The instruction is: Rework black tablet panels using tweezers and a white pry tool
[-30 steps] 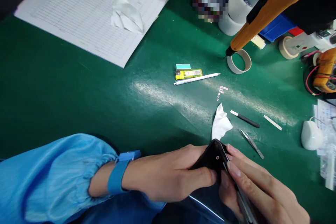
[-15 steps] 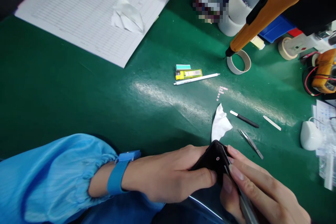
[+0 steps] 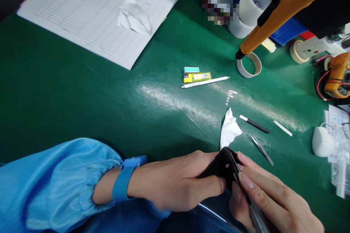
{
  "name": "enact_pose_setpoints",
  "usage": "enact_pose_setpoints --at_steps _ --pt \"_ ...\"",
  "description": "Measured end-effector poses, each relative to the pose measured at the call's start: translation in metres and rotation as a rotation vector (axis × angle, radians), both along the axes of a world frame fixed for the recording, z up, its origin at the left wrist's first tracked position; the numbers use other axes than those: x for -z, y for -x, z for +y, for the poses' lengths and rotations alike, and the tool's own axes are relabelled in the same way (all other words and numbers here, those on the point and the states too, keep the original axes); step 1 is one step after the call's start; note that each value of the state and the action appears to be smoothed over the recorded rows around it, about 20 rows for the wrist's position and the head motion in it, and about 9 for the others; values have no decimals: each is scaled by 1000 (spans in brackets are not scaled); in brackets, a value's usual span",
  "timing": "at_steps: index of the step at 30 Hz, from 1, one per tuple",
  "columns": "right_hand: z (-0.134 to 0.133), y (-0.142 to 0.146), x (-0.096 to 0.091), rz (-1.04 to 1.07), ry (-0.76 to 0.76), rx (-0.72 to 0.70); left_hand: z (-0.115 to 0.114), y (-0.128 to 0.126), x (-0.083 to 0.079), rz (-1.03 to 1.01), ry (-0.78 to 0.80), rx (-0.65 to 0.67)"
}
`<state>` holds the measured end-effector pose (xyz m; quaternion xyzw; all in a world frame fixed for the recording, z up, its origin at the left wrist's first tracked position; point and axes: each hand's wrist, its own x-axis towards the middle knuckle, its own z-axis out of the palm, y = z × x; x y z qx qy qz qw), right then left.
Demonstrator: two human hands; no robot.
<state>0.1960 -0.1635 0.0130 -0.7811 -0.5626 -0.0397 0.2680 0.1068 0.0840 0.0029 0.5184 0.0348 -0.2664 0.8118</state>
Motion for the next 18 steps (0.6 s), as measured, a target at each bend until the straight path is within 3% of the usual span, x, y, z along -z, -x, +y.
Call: enact_pose_setpoints --at_steps 4,8,13,18 --pt "2 0 0 10 -19 12 0 0 0 10 26 -2" --pt "0 -6 -5 64 72 -41 0 1 1 1 15 10" --pt "4 0 0 10 -50 22 0 0 3 -10 13 18" --pt "5 2 -8 35 57 79 -1 1 4 6 7 20"
